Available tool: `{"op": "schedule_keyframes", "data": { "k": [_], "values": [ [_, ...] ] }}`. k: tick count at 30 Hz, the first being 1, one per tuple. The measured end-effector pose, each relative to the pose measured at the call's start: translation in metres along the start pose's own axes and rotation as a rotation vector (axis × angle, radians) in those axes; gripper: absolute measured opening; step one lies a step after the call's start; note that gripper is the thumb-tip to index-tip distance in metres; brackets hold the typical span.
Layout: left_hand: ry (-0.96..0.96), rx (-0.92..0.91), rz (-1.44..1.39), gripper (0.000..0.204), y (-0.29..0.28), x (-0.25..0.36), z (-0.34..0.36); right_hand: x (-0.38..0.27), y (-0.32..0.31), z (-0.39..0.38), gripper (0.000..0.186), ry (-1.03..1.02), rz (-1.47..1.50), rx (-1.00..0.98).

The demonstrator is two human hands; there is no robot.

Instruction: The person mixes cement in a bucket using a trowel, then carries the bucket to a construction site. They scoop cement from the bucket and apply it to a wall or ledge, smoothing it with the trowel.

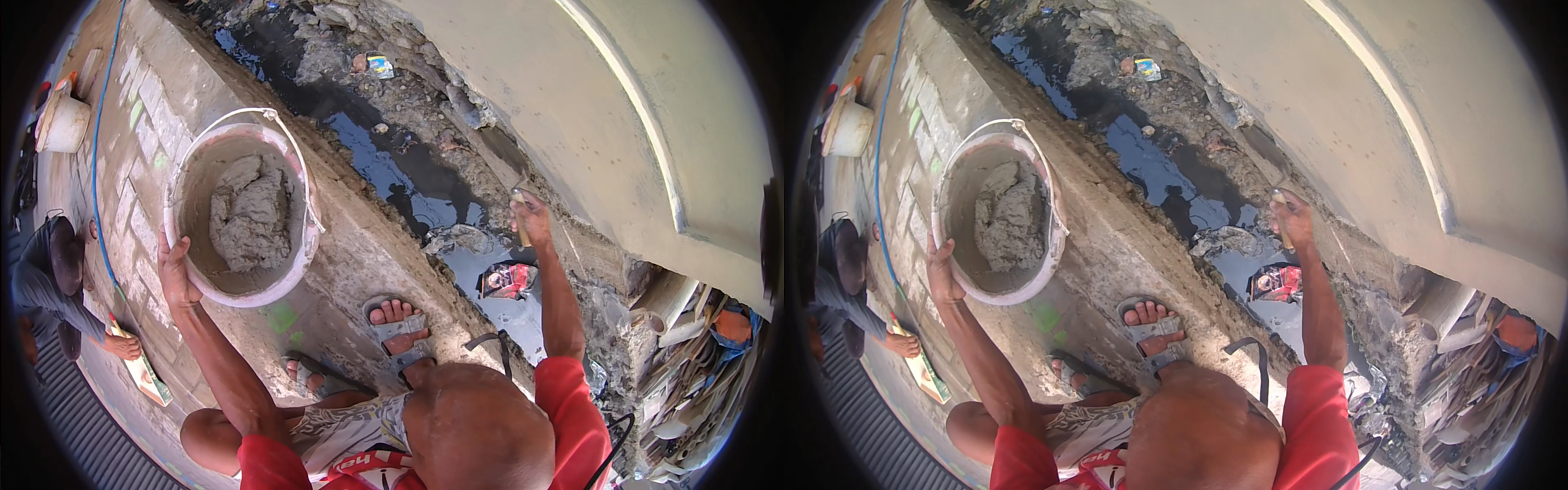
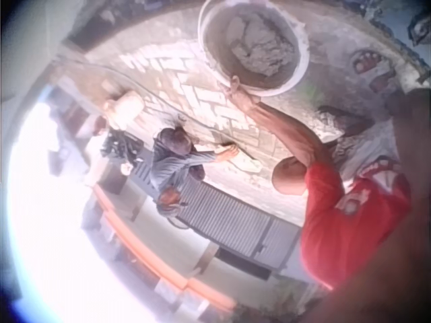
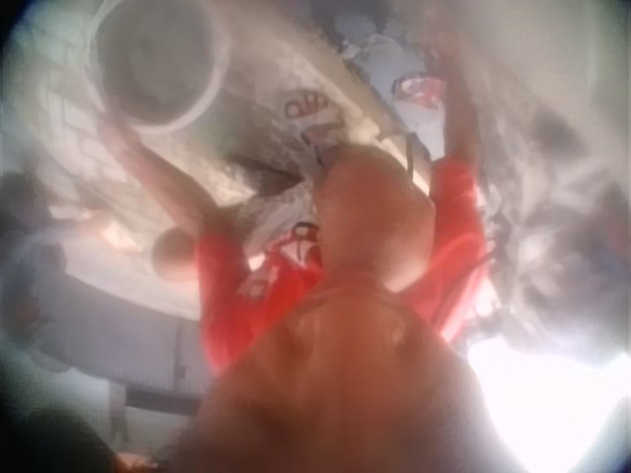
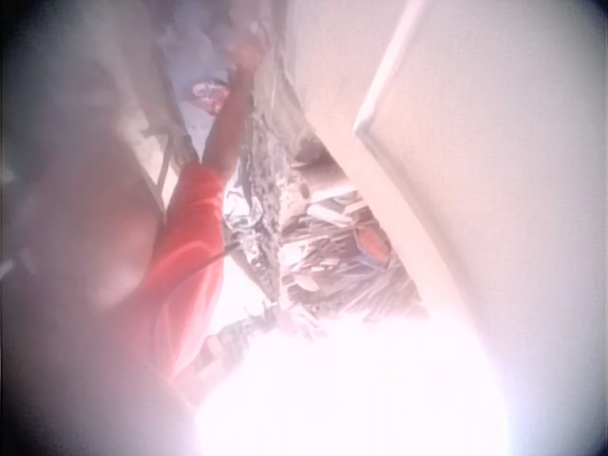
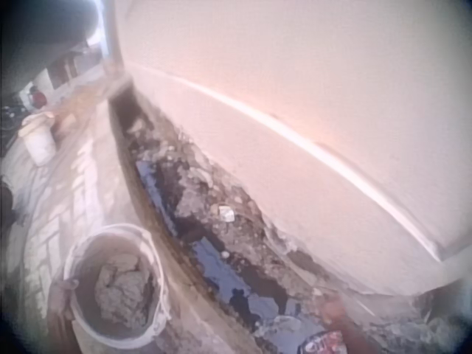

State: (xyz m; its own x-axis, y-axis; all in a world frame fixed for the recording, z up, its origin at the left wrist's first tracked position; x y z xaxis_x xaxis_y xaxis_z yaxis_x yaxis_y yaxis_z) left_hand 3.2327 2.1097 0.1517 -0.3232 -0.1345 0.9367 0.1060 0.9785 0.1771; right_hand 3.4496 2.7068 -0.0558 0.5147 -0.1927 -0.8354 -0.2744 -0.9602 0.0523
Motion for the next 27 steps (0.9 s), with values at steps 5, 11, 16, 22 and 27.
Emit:
{"op": "schedule_keyframes", "data": {
  "k": [5,11,16,22,27],
  "values": [
    [0.001,-0.023,0.024,0.054,0.001,0.001,-0.002,-0.003,-0.012,-0.023,0.040,0.026,-0.005,-0.002],
    [0.007,0.006,0.056,0.056,-0.003,-0.001,-0.001,0.000,-0.012,-0.057,0.039,-0.100,-0.187,0.087],
    [0.011,0.008,0.040,0.057,-0.004,-0.001,0.000,0.020,-0.011,-0.089,0.041,-0.148,-0.439,0.178],
    [-0.013,-0.007,0.028,0.054,-0.002,0.000,0.000,0.077,-0.006,-0.051,0.049,0.006,-0.721,0.119],
    [0.015,-0.037,0.049,0.061,-0.003,-0.001,0.000,0.073,-0.016,0.003,0.046,-0.042,-0.914,0.197]
  ]
}}
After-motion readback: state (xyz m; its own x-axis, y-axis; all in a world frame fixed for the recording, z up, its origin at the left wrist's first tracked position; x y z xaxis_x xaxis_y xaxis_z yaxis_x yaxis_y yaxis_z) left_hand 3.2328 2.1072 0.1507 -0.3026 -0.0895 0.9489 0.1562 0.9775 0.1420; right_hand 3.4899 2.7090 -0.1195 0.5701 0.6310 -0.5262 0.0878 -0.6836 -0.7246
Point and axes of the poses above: each hand's wrist, its own z-axis towards the middle knuckle, its own y-axis out of the palm, x = y × z, the point moved 2 cm from there along z, towards the middle knuckle, and after that the axes turned 14 degrees about -x, right-handed, at the moved point
